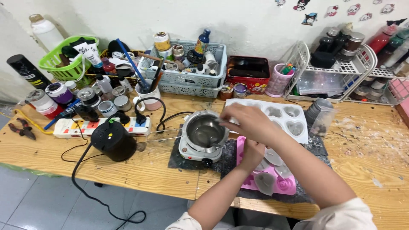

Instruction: Pouring melted wax from a heating pot into silicone molds and preparing small heart-shaped decorative pieces.

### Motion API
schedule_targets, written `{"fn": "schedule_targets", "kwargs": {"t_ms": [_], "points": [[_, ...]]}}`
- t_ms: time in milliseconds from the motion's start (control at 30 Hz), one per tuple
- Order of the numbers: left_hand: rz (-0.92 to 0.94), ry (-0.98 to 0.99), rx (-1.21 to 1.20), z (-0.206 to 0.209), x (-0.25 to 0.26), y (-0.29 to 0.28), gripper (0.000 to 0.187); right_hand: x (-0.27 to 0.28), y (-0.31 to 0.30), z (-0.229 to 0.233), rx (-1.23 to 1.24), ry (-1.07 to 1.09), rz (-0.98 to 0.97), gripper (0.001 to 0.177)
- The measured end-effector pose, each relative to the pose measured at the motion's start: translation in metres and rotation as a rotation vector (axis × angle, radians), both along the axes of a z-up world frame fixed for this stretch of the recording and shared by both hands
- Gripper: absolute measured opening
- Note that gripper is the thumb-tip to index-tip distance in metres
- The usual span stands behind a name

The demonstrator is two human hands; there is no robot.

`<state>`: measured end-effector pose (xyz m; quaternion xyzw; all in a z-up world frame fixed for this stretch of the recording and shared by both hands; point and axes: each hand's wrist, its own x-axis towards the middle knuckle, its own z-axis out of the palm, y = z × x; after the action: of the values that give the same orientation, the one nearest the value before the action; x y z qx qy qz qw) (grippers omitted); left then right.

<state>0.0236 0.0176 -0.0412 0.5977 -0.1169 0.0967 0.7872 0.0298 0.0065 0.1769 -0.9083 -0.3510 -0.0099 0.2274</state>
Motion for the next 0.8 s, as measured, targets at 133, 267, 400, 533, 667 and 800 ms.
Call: {"fn": "schedule_targets", "kwargs": {"t_ms": [133, 267, 400, 533, 667, 800], "points": [[0.05, -0.101, -0.053, 0.017, 0.0, 0.01, 0.033, 0.026, 0.039, -0.018, -0.012, -0.286, 0.351, 0.016], [0.101, -0.028, 0.025, -0.01, 0.013, 0.009, 0.041, 0.042, 0.058, -0.043, -0.206, -0.432, 0.49, 0.011], [0.048, 0.018, 0.097, -0.001, 0.008, 0.01, 0.041, 0.035, 0.065, -0.04, -0.529, -0.425, 0.457, 0.009], [0.133, 0.0, 0.306, -0.033, 0.024, 0.004, 0.044, 0.029, 0.057, -0.028, -0.549, -0.529, 0.488, 0.005], [0.105, -0.008, 0.007, 0.015, 0.003, 0.017, 0.027, 0.033, 0.023, -0.008, -0.329, -0.431, 0.392, 0.026], [0.132, 0.116, 0.03, 0.058, -0.013, 0.023, 0.032, 0.016, -0.046, 0.028, -0.025, -0.362, 0.202, 0.027]]}}
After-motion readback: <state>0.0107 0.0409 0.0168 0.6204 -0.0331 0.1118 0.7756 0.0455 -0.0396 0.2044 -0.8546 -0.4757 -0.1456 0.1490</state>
